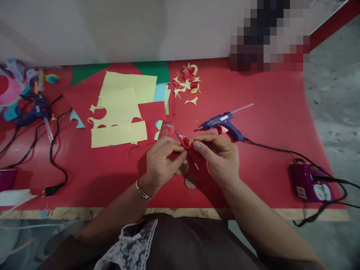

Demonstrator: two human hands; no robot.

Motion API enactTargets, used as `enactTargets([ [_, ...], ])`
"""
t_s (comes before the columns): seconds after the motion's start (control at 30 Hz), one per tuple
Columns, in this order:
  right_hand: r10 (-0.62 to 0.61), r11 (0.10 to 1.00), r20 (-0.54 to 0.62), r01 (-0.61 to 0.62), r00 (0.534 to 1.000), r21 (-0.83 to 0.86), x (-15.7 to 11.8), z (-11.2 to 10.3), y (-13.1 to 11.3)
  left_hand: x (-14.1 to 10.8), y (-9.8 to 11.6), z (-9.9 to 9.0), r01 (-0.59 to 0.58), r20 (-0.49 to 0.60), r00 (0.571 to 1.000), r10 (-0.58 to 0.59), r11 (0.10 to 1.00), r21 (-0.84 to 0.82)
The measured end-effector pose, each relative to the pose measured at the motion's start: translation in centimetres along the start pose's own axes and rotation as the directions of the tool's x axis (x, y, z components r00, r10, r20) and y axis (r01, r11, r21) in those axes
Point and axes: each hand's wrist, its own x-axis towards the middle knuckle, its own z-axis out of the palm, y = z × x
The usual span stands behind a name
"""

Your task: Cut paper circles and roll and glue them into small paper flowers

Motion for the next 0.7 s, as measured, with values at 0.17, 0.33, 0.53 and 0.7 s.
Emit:
enactTargets([
  [0.17,0.065,0.997,0.035,-0.066,0.997,0.045,0.1,-0.4,0.3,0.1,-0.7,-0.7,0.038,0.075,0.997,-0.031,0.995,-0.092],
  [0.33,0.057,0.998,0.068,-0.058,0.996,0.009,0.4,-0.8,0.0,0.3,-1.4,-1.1,0.065,0.121,0.992,-0.046,0.985,-0.160],
  [0.53,0.026,0.998,0.168,-0.017,0.985,-0.055,0.8,-1.7,-0.6,0.1,-1.9,-1.0,0.067,0.149,0.988,-0.040,0.981,-0.180],
  [0.7,0.031,0.996,0.235,-0.010,0.972,-0.091,0.8,-2.0,-0.6,0.2,-1.8,-1.0,0.064,0.147,0.988,-0.041,0.986,-0.153],
])
